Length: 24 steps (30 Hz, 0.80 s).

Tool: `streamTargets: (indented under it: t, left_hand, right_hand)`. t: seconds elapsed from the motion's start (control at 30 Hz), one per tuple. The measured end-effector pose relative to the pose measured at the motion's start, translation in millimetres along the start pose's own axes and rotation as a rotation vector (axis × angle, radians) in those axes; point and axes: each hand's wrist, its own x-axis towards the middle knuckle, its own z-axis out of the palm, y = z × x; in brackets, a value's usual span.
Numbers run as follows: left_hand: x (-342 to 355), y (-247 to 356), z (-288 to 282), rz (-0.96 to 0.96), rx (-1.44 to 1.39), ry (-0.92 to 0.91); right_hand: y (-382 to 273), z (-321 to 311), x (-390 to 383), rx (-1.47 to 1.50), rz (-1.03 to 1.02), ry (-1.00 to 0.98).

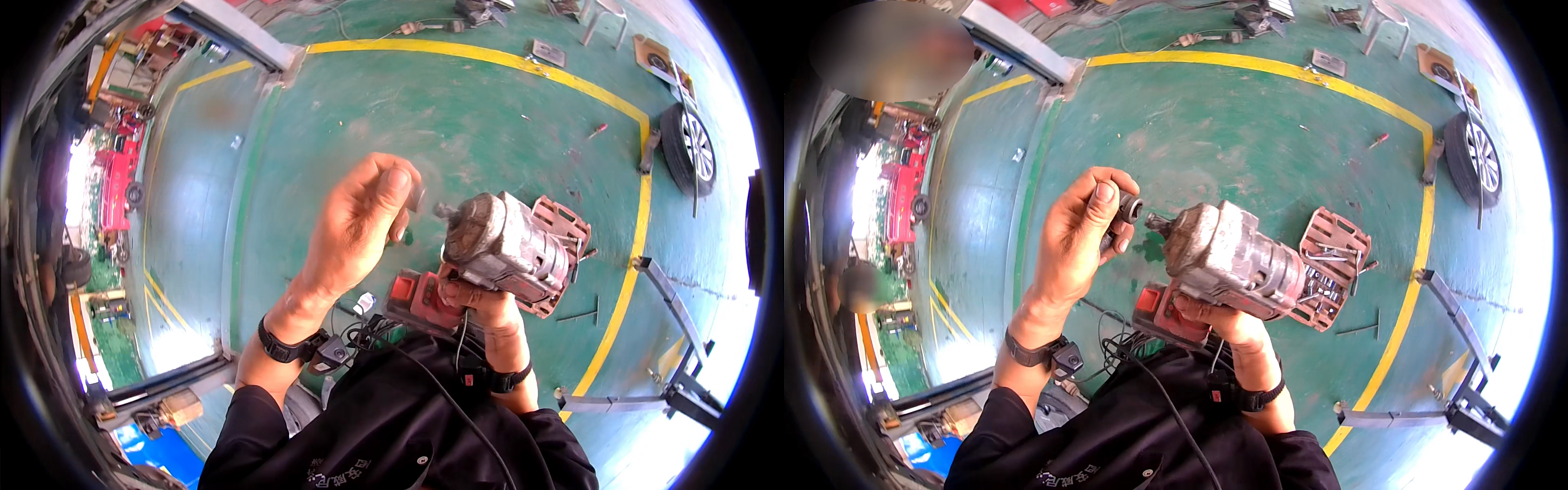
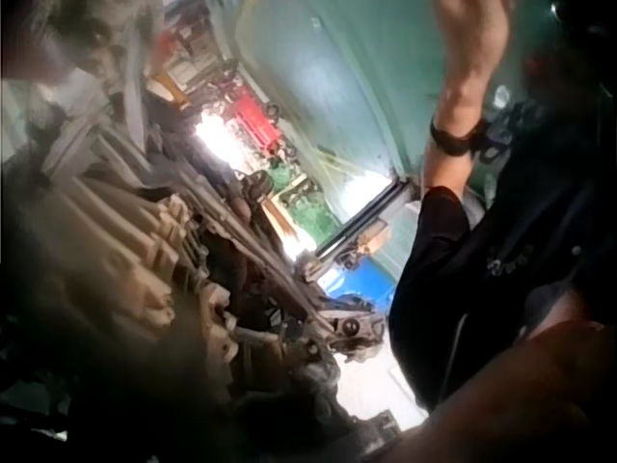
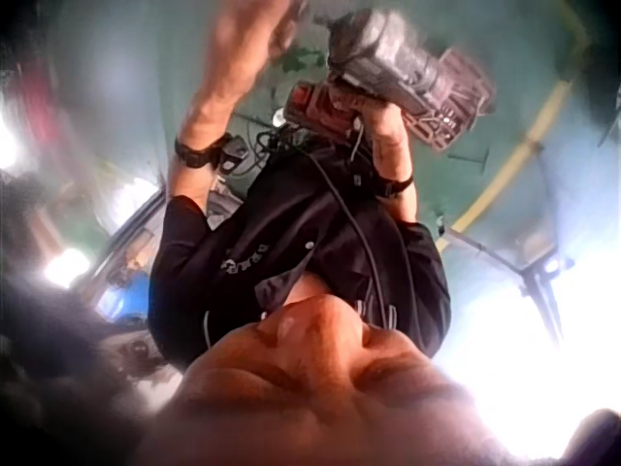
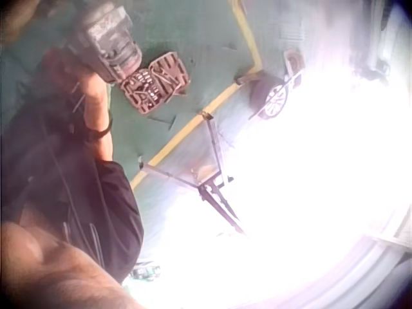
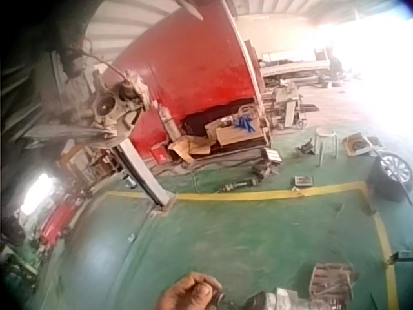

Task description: The person removes bolts from the underside of a car using an impact wrench and then uses a hammer to strike a metal pin into a component by hand.

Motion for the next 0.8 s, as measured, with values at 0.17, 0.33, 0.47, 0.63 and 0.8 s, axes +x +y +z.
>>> streamTargets:
  t: [0.17,0.33,0.47,0.63,0.8]
  left_hand:
    - [-11.8,-8.6,2.0,0.110,0.174,0.118]
    - [-27.2,-16.8,-2.6,0.129,0.382,0.207]
    - [-36.7,-15.5,-1.6,0.145,0.510,0.236]
    - [-51.5,-17.9,-14.2,0.062,0.633,0.280]
    - [-74.4,-21.3,-12.1,0.197,0.492,0.392]
  right_hand:
    - [-16.5,14.2,8.4,0.164,0.210,-0.171]
    - [-18.3,12.9,10.8,-0.031,0.282,-0.180]
    - [-4.8,1.4,13.7,-0.182,0.236,-0.247]
    - [2.4,-13.9,28.8,-0.850,-0.264,-0.456]
    - [3.4,22.4,30.1,-0.485,-0.007,-0.471]
